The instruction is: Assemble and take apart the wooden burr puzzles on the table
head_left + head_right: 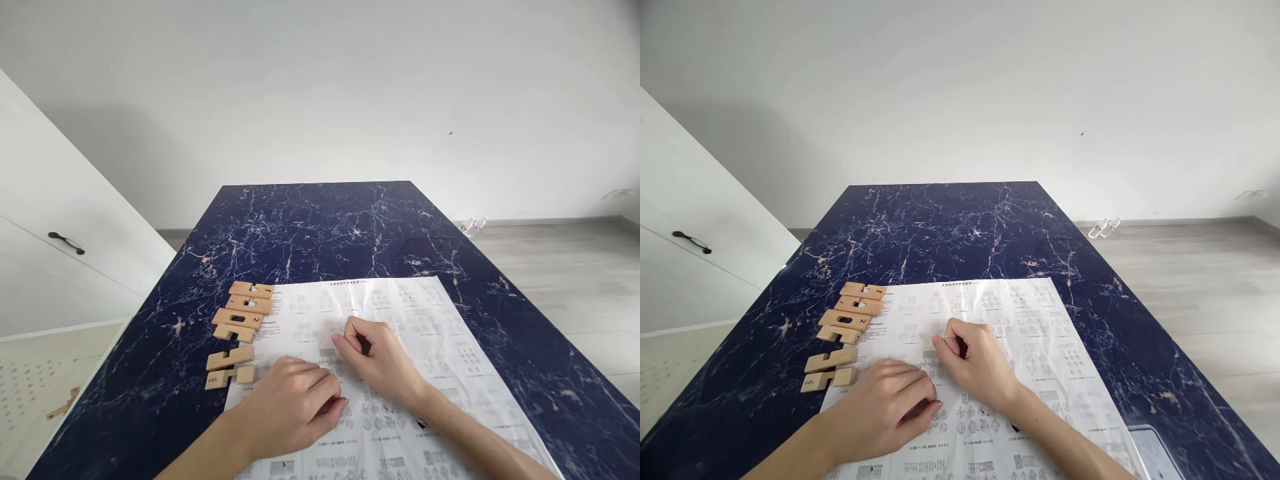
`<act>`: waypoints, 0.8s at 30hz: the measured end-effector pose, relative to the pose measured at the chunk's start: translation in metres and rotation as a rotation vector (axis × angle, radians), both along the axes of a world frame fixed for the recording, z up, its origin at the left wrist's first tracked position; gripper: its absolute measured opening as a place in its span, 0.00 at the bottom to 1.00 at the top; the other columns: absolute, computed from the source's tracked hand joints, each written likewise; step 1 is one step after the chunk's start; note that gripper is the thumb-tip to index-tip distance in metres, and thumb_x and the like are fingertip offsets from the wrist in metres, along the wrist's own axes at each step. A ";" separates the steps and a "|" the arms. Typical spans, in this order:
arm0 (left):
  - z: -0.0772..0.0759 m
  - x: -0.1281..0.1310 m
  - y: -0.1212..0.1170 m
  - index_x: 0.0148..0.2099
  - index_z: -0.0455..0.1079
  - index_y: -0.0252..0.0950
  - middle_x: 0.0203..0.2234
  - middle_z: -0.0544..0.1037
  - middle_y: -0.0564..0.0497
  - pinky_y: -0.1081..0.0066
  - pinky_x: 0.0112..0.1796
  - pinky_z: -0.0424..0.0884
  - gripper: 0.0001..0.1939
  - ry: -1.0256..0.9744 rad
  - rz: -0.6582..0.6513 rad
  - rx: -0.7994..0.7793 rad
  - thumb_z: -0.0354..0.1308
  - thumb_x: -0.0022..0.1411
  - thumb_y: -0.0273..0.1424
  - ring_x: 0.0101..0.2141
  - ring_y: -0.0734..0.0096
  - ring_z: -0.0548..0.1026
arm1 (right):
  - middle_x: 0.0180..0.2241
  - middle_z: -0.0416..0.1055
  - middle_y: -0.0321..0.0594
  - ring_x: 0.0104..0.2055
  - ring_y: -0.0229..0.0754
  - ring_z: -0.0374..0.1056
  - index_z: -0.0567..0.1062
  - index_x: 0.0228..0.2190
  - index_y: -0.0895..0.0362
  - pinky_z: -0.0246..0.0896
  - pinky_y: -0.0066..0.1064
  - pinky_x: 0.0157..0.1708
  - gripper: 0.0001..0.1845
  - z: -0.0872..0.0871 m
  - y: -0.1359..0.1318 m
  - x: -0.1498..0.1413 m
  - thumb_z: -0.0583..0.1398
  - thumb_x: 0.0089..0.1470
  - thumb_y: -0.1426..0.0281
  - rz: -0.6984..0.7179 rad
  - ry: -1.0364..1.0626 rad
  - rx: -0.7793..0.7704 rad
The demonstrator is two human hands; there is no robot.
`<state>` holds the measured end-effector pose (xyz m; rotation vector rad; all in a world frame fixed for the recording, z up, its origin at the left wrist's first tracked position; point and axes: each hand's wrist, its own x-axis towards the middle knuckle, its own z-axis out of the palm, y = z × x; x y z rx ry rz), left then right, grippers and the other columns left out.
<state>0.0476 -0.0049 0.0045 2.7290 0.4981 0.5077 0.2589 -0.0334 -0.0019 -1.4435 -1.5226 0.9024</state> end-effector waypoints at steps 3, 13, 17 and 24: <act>0.000 0.000 0.000 0.34 0.66 0.38 0.22 0.75 0.57 0.67 0.29 0.65 0.17 0.002 0.005 0.007 0.49 0.79 0.32 0.22 0.72 0.72 | 0.20 0.48 0.27 0.23 0.35 0.44 0.52 0.23 0.51 0.43 0.31 0.22 0.24 0.001 0.001 0.000 0.59 0.65 0.65 0.003 0.005 -0.003; 0.002 0.000 0.001 0.34 0.67 0.38 0.22 0.75 0.57 0.68 0.29 0.65 0.16 -0.008 0.002 0.013 0.50 0.79 0.31 0.22 0.72 0.72 | 0.20 0.48 0.27 0.22 0.35 0.44 0.51 0.23 0.51 0.43 0.31 0.22 0.24 0.001 0.001 -0.001 0.59 0.65 0.67 0.014 -0.013 0.027; 0.000 0.001 0.001 0.34 0.67 0.38 0.22 0.75 0.57 0.68 0.29 0.65 0.16 0.001 0.002 0.023 0.50 0.79 0.31 0.22 0.72 0.72 | 0.20 0.48 0.27 0.22 0.35 0.43 0.51 0.23 0.51 0.43 0.31 0.22 0.24 0.002 0.000 -0.001 0.59 0.66 0.67 0.023 -0.016 0.022; -0.005 0.001 0.001 0.34 0.67 0.38 0.22 0.75 0.57 0.68 0.28 0.63 0.16 -0.002 -0.005 0.020 0.51 0.78 0.32 0.22 0.72 0.72 | 0.20 0.49 0.27 0.23 0.35 0.44 0.52 0.24 0.51 0.43 0.31 0.22 0.23 -0.003 0.000 -0.002 0.58 0.66 0.66 0.031 -0.031 0.012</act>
